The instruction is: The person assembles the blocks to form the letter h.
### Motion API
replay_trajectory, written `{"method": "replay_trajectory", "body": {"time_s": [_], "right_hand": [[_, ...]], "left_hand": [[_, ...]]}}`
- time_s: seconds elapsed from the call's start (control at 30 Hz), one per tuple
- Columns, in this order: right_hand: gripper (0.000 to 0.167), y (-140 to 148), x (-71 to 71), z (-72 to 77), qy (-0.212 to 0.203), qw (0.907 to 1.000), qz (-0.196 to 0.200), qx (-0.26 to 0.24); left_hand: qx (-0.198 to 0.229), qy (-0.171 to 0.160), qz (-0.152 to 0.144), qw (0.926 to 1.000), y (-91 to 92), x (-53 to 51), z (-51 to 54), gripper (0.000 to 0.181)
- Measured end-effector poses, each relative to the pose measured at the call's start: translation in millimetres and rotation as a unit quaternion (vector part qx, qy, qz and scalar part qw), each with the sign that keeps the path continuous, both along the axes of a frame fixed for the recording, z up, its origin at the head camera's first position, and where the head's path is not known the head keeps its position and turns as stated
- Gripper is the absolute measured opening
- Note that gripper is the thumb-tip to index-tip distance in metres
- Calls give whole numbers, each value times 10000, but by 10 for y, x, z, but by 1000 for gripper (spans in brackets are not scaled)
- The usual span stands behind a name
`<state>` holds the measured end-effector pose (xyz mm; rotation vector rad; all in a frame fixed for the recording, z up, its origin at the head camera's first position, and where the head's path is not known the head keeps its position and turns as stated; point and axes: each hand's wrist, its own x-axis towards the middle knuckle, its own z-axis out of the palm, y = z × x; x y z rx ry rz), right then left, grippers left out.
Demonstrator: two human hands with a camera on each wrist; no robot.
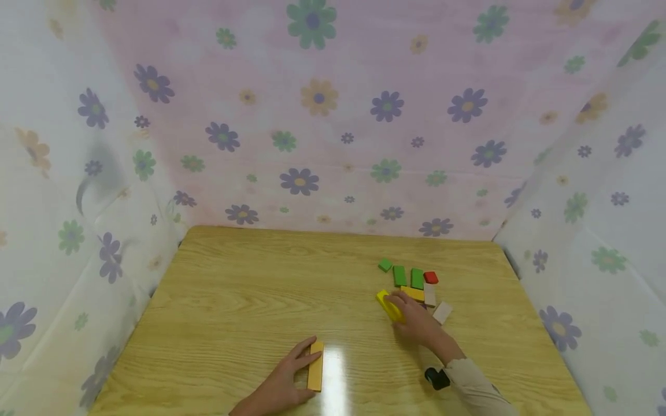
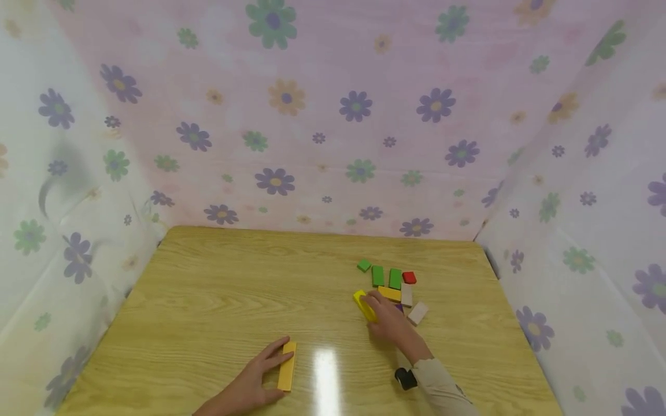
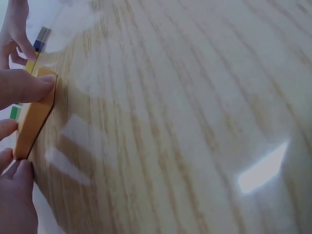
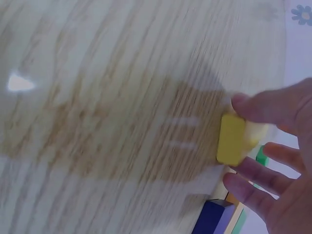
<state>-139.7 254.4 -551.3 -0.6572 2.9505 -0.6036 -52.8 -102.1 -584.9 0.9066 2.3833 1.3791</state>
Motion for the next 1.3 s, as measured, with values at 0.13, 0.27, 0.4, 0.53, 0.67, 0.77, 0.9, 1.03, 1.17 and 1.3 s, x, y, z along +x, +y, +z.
{"method": "replay_trajectory", "body": {"time_s": [0.13,0.27,0.4,0.53,0.67,0.77,0.9,1.03,1.17,1.3], "right_hand": [[72,-18,10,12,-380,9986,219,-309],[81,-19,-26,19,-681,9953,445,-519],[82,-9,-81,7,-715,9951,506,-447],[79,-6,-120,-19,-843,9947,453,-381],[78,-16,-138,-29,-961,9930,477,-489],[78,-17,-143,-40,-943,9926,504,-574],[77,-10,-144,-67,-932,9927,431,-638],[75,-6,-144,-91,-844,9935,296,-711],[74,-5,-144,-103,-729,9935,268,-834],[74,-9,-131,-97,-724,9919,292,-1002]], "left_hand": [[196,-104,65,9997,-2,10,-12,69],[266,-132,143,9995,7,25,-16,68],[319,-252,190,9990,27,45,-8,68],[308,-405,216,9985,40,68,1,69],[205,-323,303,9988,42,82,1,69],[94,-127,388,9991,45,85,-11,69],[-31,-56,449,9990,58,79,-19,69],[78,-240,462,9986,79,58,-12,69],[109,-242,503,9984,97,48,-6,69],[110,-234,524,9983,106,58,4,69]]}}
